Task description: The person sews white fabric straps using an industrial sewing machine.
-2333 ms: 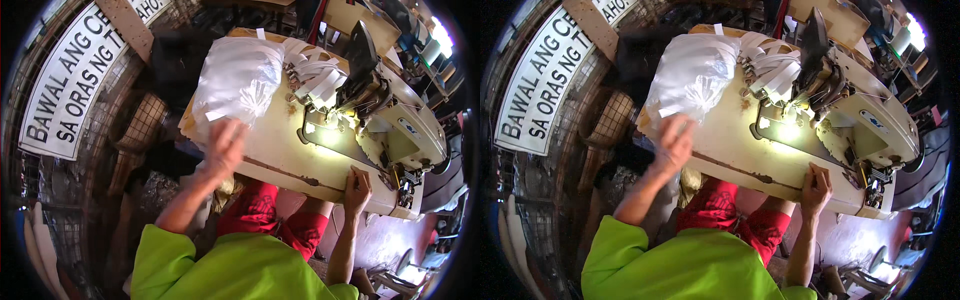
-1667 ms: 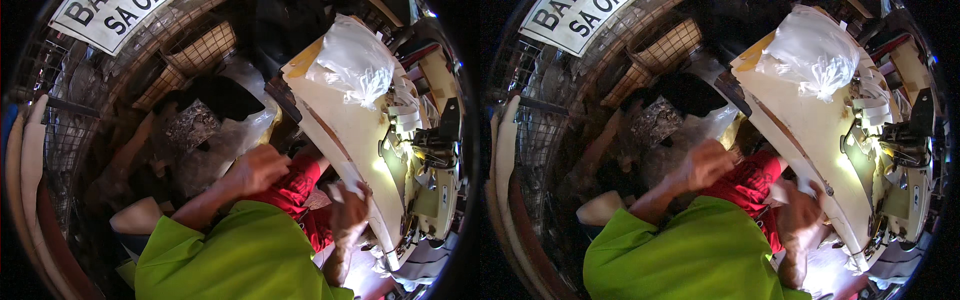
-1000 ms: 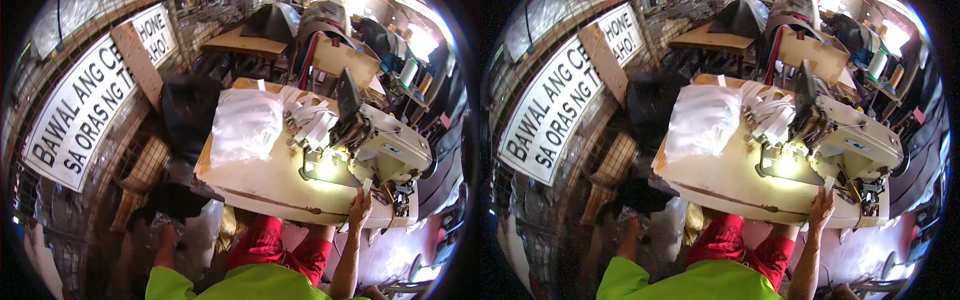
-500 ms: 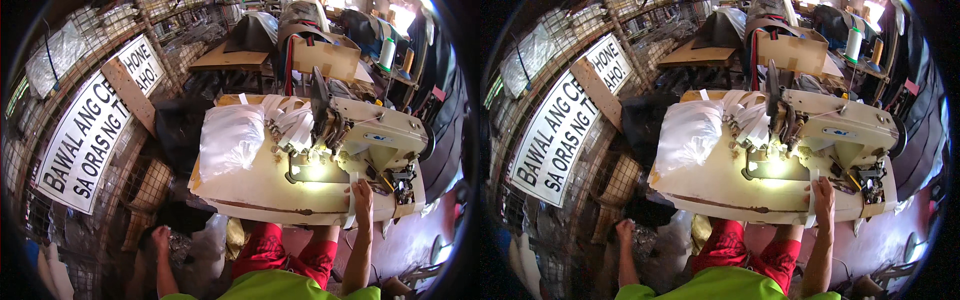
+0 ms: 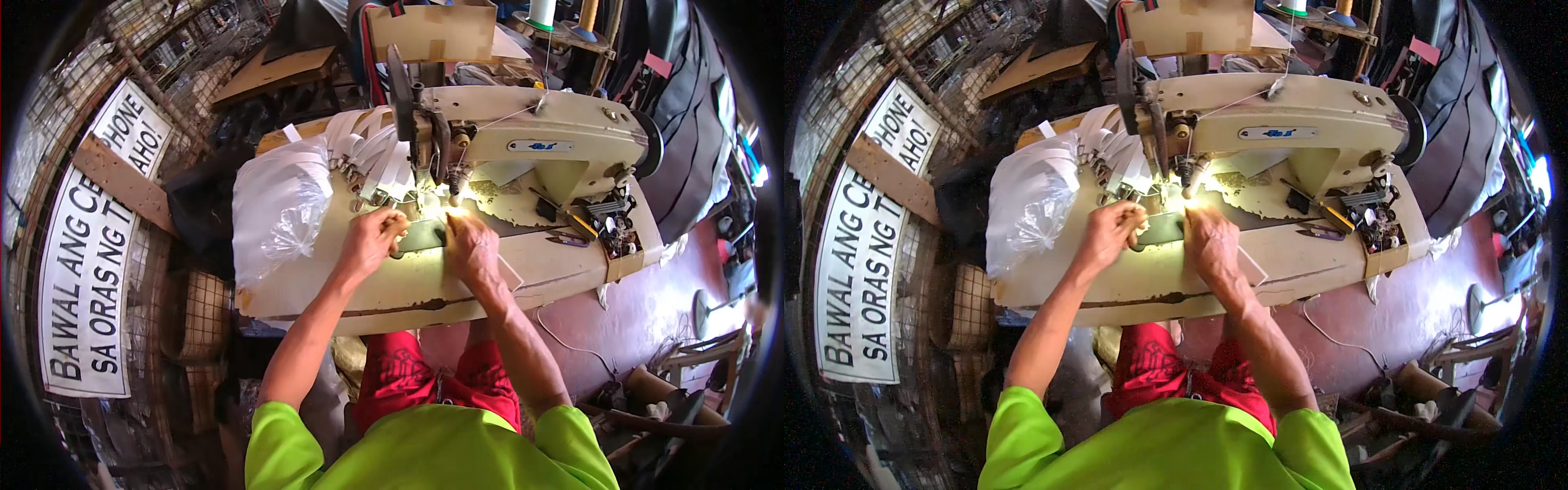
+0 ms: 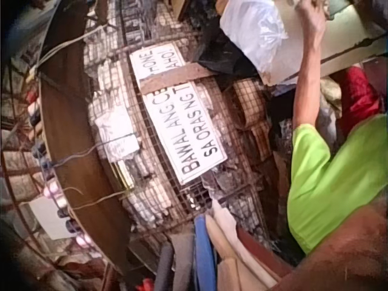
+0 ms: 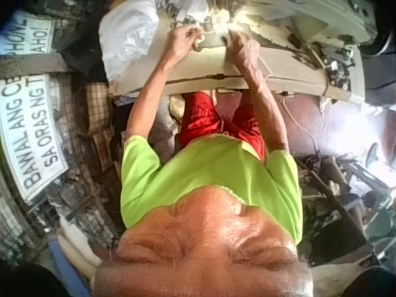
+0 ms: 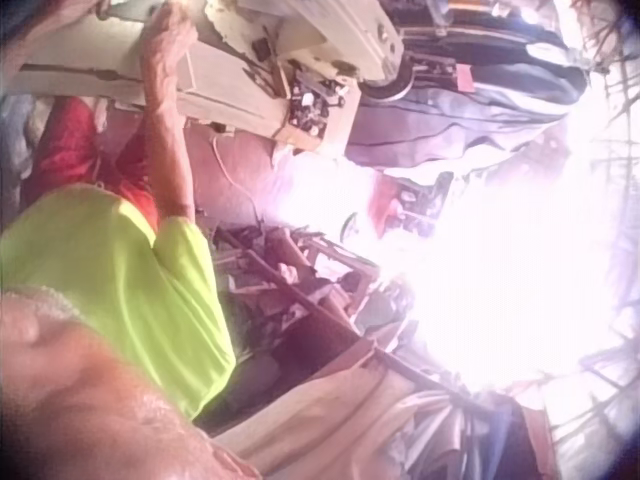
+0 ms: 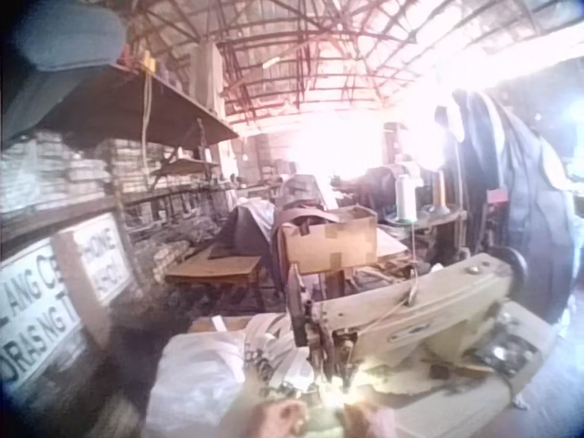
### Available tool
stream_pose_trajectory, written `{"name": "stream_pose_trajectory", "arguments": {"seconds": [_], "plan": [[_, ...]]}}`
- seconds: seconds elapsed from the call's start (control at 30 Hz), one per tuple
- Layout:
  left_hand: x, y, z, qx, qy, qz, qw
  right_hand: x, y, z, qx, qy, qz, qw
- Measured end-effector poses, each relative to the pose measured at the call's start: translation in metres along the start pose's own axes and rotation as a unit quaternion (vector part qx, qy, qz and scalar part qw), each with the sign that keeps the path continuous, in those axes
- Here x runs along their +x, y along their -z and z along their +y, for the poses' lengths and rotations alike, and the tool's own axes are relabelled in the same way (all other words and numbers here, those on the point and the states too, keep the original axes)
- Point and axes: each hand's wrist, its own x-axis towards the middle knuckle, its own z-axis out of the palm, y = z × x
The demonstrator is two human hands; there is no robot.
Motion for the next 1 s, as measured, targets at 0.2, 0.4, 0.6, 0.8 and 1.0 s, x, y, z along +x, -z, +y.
{"name": "stream_pose_trajectory", "arguments": {"seconds": [0.2, 0.4, 0.6, 0.8, 1.0], "plan": [[0.020, -0.017, -0.016, 0.003, -0.004, -0.024, 1.000, -0.002, -0.005, -0.008, 0.044, 0.057, 0.064, 0.995], [0.019, -0.023, -0.010, 0.043, -0.025, -0.014, 0.999, -0.001, -0.006, -0.004, 0.028, 0.090, 0.027, 0.995], [0.016, -0.029, -0.027, 0.170, -0.138, 0.046, 0.975, -0.002, -0.011, -0.007, -0.007, 0.106, 0.040, 0.993], [0.007, -0.042, -0.022, 0.164, -0.177, 0.077, 0.967, -0.005, -0.005, -0.006, -0.001, 0.061, -0.030, 0.998], [0.002, -0.044, -0.012, 0.312, -0.350, 0.073, 0.881, -0.005, -0.004, 0.001, 0.033, 0.055, -0.036, 0.997]]}}
